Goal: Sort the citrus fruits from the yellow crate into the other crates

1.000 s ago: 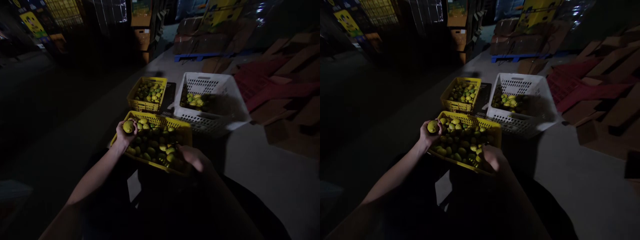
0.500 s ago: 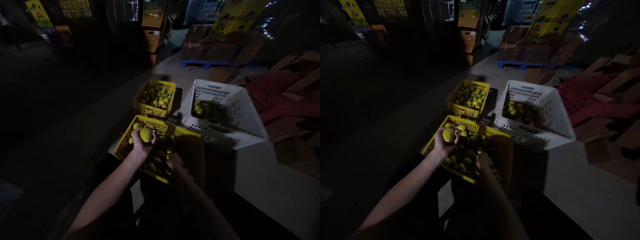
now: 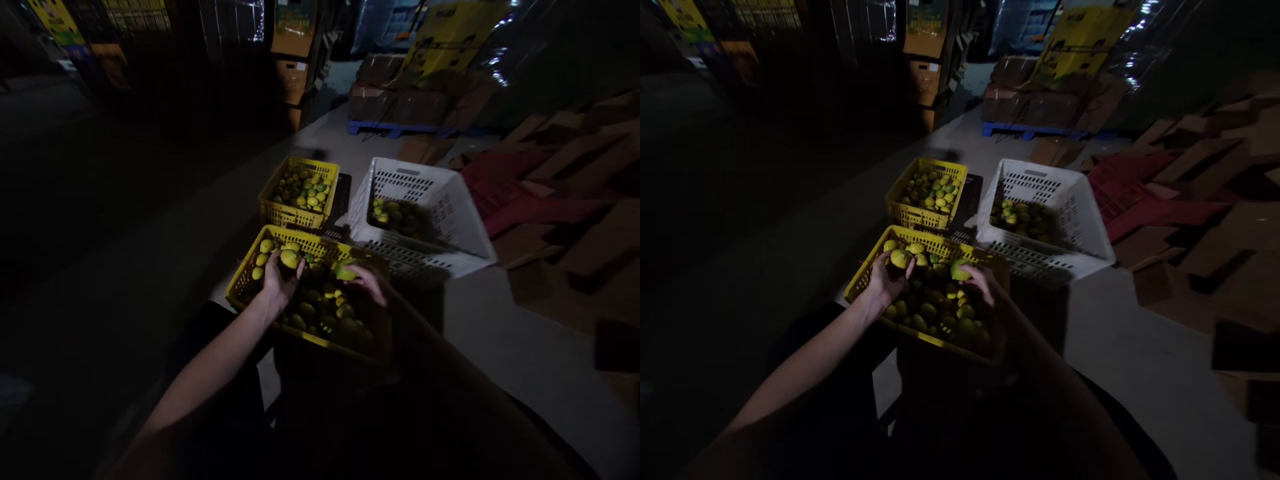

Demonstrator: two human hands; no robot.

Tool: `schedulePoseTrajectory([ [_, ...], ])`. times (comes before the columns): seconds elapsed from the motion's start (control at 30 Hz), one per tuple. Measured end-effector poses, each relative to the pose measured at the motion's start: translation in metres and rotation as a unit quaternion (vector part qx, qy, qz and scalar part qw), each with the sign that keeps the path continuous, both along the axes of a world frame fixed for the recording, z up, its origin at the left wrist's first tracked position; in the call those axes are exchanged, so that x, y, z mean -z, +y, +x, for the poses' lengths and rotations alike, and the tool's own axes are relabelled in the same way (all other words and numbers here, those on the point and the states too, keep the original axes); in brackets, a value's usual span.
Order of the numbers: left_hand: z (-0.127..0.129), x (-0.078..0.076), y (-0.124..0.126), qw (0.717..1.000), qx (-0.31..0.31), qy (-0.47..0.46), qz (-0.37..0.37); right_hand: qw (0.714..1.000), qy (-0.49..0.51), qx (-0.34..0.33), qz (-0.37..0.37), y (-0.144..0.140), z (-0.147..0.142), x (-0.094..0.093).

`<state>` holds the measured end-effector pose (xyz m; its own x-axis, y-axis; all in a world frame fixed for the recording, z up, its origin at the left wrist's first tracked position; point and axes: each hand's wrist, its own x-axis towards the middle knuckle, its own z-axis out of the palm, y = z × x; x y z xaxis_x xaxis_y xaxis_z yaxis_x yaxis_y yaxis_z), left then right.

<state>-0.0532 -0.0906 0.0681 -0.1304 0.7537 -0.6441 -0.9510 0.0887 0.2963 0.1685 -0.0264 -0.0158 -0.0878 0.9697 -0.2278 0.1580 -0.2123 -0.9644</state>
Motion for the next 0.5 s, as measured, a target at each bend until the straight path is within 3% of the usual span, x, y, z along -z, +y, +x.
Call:
schedulePoseTrajectory([
  [0.1,0.005,0.004,-0.005,0.998,0.055,0.001,-0.014,0.998,0.058,0.011,-0.013,-0.013,0.002,-0.040],
  [0.23,0.019,0.006,-0.017,0.980,0.200,0.019,-0.001,0.991,0.129,-0.015,0.039,-0.060,-0.017,-0.082],
  [0.37,0.035,0.003,-0.023,0.956,0.275,0.063,0.079,0.990,0.115,-0.012,0.085,-0.089,-0.040,-0.102],
  [0.5,0.043,-0.001,-0.019,0.933,0.287,0.148,0.159,0.984,0.149,0.002,0.093,-0.083,-0.038,-0.111],
])
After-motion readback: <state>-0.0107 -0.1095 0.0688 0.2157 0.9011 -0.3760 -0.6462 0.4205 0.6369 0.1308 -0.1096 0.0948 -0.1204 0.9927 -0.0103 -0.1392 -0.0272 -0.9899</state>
